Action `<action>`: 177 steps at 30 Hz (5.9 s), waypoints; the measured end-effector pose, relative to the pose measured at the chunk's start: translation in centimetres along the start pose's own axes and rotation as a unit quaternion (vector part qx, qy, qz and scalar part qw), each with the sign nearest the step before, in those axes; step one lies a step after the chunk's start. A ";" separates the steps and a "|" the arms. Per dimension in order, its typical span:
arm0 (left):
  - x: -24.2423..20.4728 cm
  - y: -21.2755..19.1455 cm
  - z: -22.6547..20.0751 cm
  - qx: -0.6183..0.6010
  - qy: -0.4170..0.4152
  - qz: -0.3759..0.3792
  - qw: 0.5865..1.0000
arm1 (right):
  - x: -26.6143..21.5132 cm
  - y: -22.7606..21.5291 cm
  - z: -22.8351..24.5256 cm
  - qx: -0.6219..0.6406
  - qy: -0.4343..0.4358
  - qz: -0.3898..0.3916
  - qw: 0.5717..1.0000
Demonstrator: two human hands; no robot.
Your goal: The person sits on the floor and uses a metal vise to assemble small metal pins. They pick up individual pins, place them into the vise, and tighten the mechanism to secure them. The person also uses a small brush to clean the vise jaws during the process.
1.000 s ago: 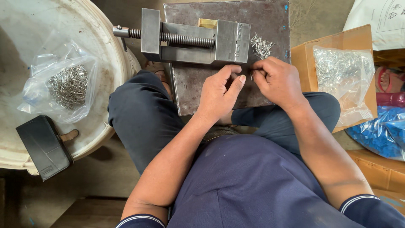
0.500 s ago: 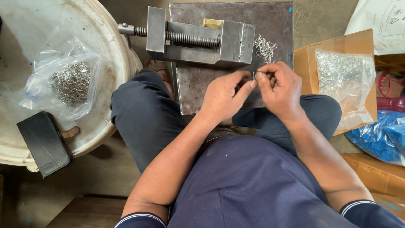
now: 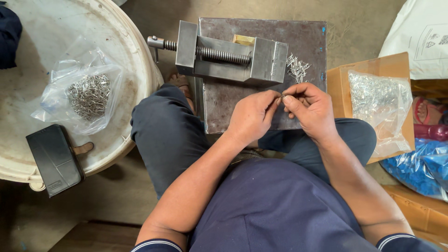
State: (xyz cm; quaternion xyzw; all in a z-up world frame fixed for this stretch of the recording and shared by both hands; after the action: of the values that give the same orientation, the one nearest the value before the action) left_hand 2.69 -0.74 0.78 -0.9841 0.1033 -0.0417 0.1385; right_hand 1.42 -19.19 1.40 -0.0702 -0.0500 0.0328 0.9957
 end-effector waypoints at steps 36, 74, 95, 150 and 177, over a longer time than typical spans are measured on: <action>0.3 -0.8 0.6 -0.112 -0.129 -0.012 0.985 | 4.9 2.8 4.9 -0.292 -0.300 0.032 0.908; 0.3 -0.7 0.8 -0.108 -0.118 -0.089 0.983 | -0.6 0.4 1.4 -0.402 -0.172 0.069 0.896; 0.3 -0.6 0.4 0.040 -0.071 -0.011 0.997 | 0.2 1.9 2.6 -0.446 -0.189 0.138 0.864; 0.2 0.3 2.0 -0.233 -0.137 0.001 0.963 | 1.7 -1.0 1.5 -0.346 -0.163 0.048 0.923; 0.2 -0.3 -0.2 -0.048 -0.070 0.033 0.996 | 0.0 0.5 0.5 -0.021 -0.029 -0.032 0.999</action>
State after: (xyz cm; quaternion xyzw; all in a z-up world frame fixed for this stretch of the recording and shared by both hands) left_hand 2.87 -0.56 1.05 -0.9861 0.1282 0.0369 0.0990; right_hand 1.35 -18.65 1.82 -0.0885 -0.0814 0.0018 0.9927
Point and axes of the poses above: each hand's wrist, its own x-axis towards the middle knuckle, its own y-axis out of the palm, z = x × y, the point moved 3 cm from there along x, towards the middle knuckle, and after that the axes turned 14 degrees about -y, right-handed, at the moved point
